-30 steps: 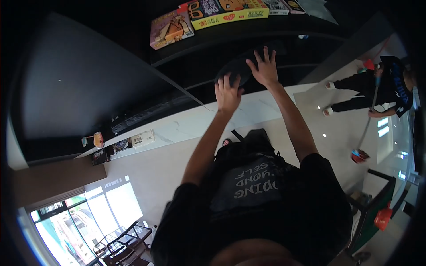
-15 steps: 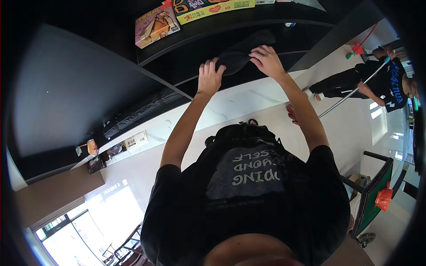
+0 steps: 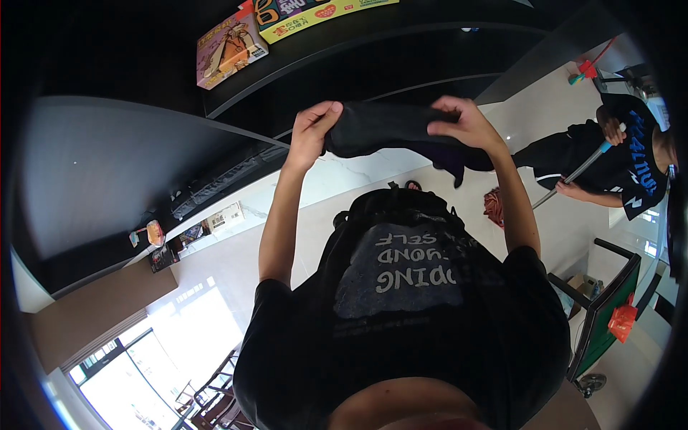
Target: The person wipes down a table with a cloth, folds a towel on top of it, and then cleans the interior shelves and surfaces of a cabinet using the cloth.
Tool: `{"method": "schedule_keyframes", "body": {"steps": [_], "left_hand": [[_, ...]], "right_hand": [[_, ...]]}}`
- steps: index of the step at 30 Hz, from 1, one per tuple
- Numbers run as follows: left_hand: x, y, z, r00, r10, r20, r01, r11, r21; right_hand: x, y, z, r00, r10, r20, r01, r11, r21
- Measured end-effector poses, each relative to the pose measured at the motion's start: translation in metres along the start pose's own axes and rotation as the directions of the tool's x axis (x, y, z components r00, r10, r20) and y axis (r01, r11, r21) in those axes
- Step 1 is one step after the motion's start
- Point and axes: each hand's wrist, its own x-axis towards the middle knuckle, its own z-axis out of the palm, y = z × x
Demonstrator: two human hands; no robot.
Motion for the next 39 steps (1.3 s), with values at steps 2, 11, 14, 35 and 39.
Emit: {"method": "schedule_keyframes", "body": {"steps": [2, 11, 14, 35, 39], "left_hand": [[-0.002, 0.003, -0.007, 0.998, -0.060, 0.016, 0.060, 0.998, 0.003], [-0.029, 0.053, 0.010, 0.945, -0.040, 0.323, -0.064, 0.950, 0.305], [-0.038, 0.072, 0.029, 0.951, -0.089, 0.296, -0.085, 0.846, 0.527], [-0.019, 0.064, 0.069, 0.872, -0.459, 0.173, 0.477, 0.712, -0.516], [-0.017, 0.070, 0.071, 0.857, -0.462, 0.226, 0.510, 0.707, -0.489]], "right_hand": [[-0.006, -0.001, -0.004, 0.968, 0.046, 0.245, -0.060, 0.997, 0.050], [0.000, -0.018, 0.007, 0.988, 0.091, -0.123, -0.069, 0.984, 0.167], [0.005, -0.032, 0.000, 0.986, 0.155, 0.061, -0.151, 0.986, -0.066], [-0.032, -0.071, 0.069, 0.869, -0.415, -0.269, 0.390, 0.910, -0.143], [-0.033, -0.062, 0.059, 0.836, -0.490, -0.248, 0.431, 0.865, -0.258]]}}
